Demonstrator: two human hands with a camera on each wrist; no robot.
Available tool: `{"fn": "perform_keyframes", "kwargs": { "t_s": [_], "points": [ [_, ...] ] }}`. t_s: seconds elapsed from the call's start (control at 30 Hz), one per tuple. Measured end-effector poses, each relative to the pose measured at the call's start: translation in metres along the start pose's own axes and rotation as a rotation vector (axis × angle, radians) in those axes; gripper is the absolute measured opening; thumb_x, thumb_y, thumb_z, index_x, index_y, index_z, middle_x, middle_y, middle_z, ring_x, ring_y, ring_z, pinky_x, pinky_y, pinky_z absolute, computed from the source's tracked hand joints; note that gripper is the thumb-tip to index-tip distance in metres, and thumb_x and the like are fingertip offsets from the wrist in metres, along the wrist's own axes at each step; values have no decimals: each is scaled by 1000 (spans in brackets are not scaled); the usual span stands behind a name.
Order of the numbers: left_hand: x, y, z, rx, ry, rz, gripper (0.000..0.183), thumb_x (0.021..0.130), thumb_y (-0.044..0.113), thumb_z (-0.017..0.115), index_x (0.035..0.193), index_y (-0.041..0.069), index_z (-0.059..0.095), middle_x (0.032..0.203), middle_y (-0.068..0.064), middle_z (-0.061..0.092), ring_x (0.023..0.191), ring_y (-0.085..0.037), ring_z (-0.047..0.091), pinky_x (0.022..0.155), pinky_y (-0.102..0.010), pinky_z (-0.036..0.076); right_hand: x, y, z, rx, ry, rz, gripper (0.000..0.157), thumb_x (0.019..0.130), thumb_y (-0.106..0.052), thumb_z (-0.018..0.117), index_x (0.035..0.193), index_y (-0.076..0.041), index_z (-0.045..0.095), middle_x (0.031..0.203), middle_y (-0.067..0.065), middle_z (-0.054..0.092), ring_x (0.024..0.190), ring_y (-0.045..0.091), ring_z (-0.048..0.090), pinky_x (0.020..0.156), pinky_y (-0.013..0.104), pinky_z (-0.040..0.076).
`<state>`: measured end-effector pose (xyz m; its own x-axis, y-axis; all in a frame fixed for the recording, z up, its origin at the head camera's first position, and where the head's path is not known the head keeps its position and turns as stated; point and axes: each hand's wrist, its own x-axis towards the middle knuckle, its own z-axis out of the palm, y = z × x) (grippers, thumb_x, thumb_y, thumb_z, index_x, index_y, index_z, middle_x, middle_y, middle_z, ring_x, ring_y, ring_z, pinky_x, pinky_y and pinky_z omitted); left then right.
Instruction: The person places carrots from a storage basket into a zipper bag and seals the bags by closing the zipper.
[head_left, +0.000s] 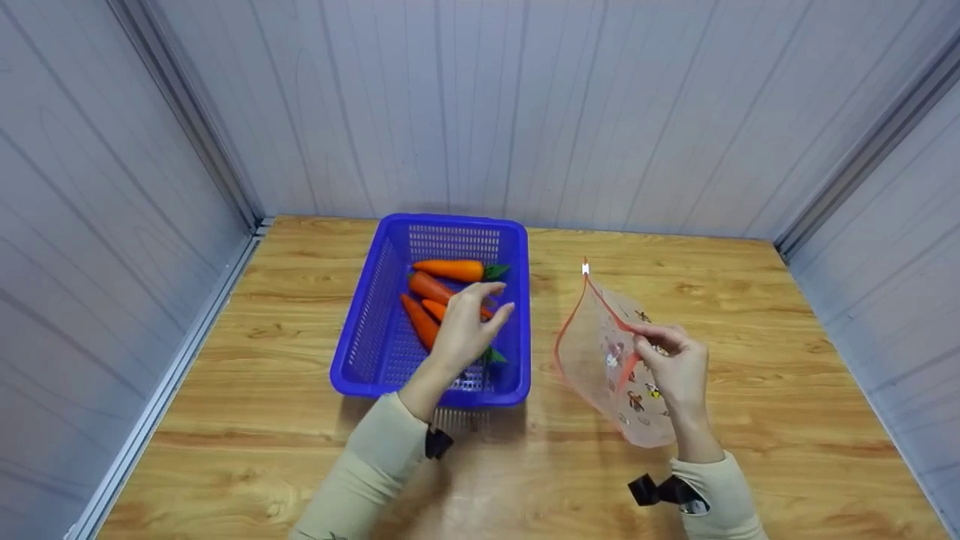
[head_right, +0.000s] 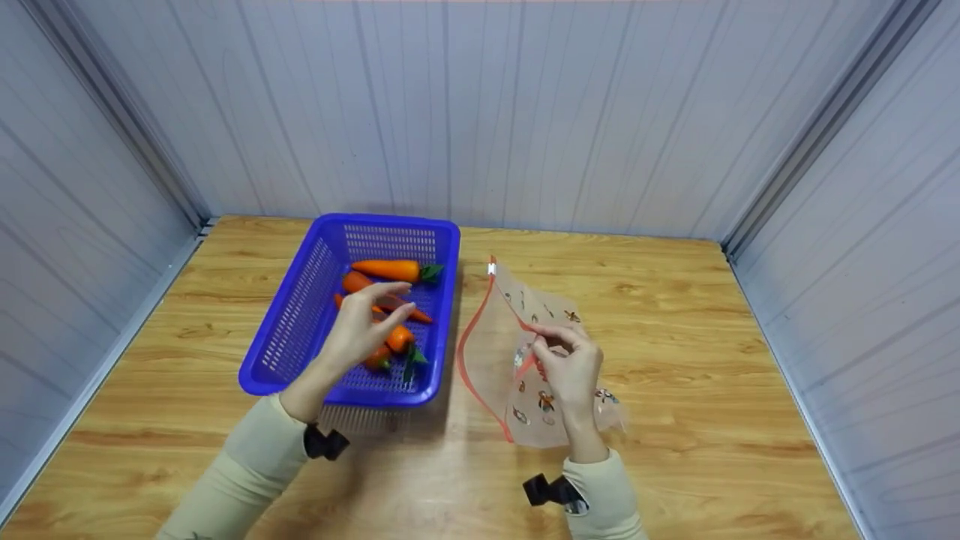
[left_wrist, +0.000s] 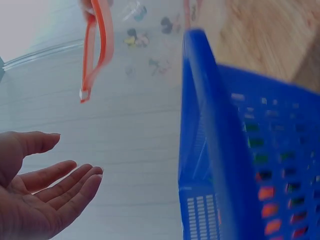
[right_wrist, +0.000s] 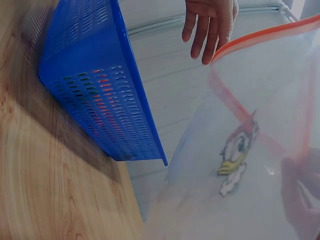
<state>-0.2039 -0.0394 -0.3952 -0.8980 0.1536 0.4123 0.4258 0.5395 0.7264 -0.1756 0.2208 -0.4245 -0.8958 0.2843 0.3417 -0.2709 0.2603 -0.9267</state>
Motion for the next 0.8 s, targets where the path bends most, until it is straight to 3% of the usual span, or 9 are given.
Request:
{"fn": "perform_keyframes", "kwargs": {
  "t_s": [0.27, 0.47, 0.8],
  "points": [
    [20, -9, -21, 110, -126, -27, 31, 85, 13, 60, 110, -4, 58, 104, -14, 60, 98, -25, 55, 85, -33, 44, -3, -10, -1, 45, -14, 21, 13, 73, 15, 58, 82, 11, 66, 76, 13, 60, 66, 9, 57, 51, 15, 47],
    [36, -19, -32, 221, -278, -79, 37, 87, 18, 56, 119, -1, 52, 117, -13, 54, 108, -24, 49, 92, -34, 39, -7, -22, -1, 43, -22, -1, 13, 73, 16, 56, 82, 14, 65, 74, 14, 60, 62, 7, 56, 49, 15, 46],
    [50, -57, -42, 275, -504, -27, 41, 86, 14, 59, 122, -4, 49, 120, -18, 52, 111, -28, 48, 92, -37, 40, -4, 3, -2, 38, -8, -17, 12, 73, 14, 58, 81, 10, 67, 72, 7, 60, 64, 9, 55, 49, 15, 46]
  ]
}}
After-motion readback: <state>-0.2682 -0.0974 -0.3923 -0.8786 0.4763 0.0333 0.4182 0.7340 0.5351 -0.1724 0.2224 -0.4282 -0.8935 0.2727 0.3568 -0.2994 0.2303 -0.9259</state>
